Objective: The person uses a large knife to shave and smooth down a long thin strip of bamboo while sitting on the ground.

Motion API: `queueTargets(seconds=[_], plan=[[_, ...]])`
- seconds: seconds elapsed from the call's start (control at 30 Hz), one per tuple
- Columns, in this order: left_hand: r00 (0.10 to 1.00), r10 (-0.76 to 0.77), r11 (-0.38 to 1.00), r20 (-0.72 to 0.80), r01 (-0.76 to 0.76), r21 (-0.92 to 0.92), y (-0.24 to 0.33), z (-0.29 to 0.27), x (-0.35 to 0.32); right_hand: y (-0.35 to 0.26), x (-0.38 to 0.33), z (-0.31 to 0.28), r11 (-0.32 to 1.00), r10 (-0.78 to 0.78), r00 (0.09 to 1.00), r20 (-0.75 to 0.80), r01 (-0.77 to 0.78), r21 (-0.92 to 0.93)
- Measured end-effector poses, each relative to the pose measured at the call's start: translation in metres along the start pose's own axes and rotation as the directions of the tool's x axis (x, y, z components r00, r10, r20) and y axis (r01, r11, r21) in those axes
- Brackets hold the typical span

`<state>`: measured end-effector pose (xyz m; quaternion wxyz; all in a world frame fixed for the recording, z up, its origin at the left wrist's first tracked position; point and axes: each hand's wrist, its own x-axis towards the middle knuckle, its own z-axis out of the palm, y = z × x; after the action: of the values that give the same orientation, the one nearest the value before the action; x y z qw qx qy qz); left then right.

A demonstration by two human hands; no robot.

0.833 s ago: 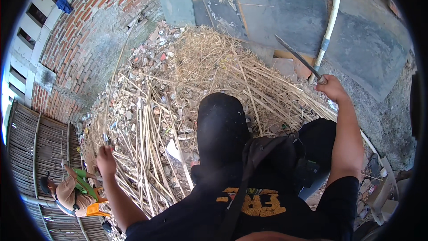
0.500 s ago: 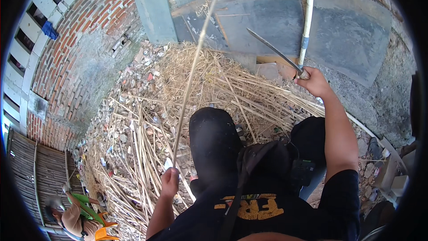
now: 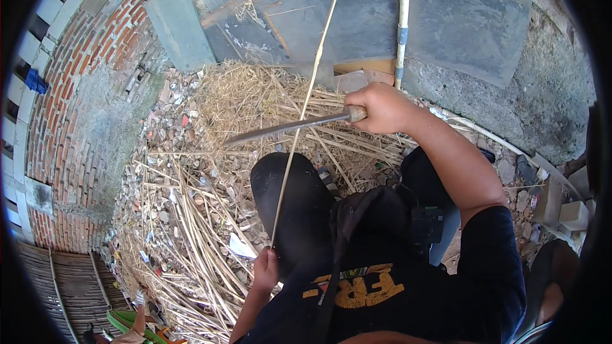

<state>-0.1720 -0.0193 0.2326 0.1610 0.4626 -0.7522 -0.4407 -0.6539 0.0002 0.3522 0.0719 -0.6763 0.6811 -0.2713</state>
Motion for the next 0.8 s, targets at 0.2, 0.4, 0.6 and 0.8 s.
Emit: queueTargets(seconds=[0.2, 0.4, 0.6, 0.8], plan=[[1.000, -0.015, 1.000, 0.018, 0.015, 0.019, -0.016, -0.006, 0.005, -0.021, 0.033, 0.001, 0.972, 0.017, 0.988, 0.156, 0.020, -0.234], [1.000, 0.012, 0.992, 0.017, -0.014, 0.127, -0.007, -0.005, 0.014, 0.018, 0.027, 0.019, 0.989, 0.100, 0.994, 0.044, -0.095, -0.111], [0.999, 0.045, 0.970, 0.023, -0.049, 0.240, -0.002, -0.008, 0.018, -0.014, 0.023, 0.017, 0.983, 0.070, 0.986, 0.152, -0.042, -0.181], [1.000, 0.026, 0.951, 0.012, -0.028, 0.308, -0.006, -0.003, 0.024, 0.001, 0.024, 0.024, 0.975, 0.126, 0.983, 0.130, -0.099, -0.198]])
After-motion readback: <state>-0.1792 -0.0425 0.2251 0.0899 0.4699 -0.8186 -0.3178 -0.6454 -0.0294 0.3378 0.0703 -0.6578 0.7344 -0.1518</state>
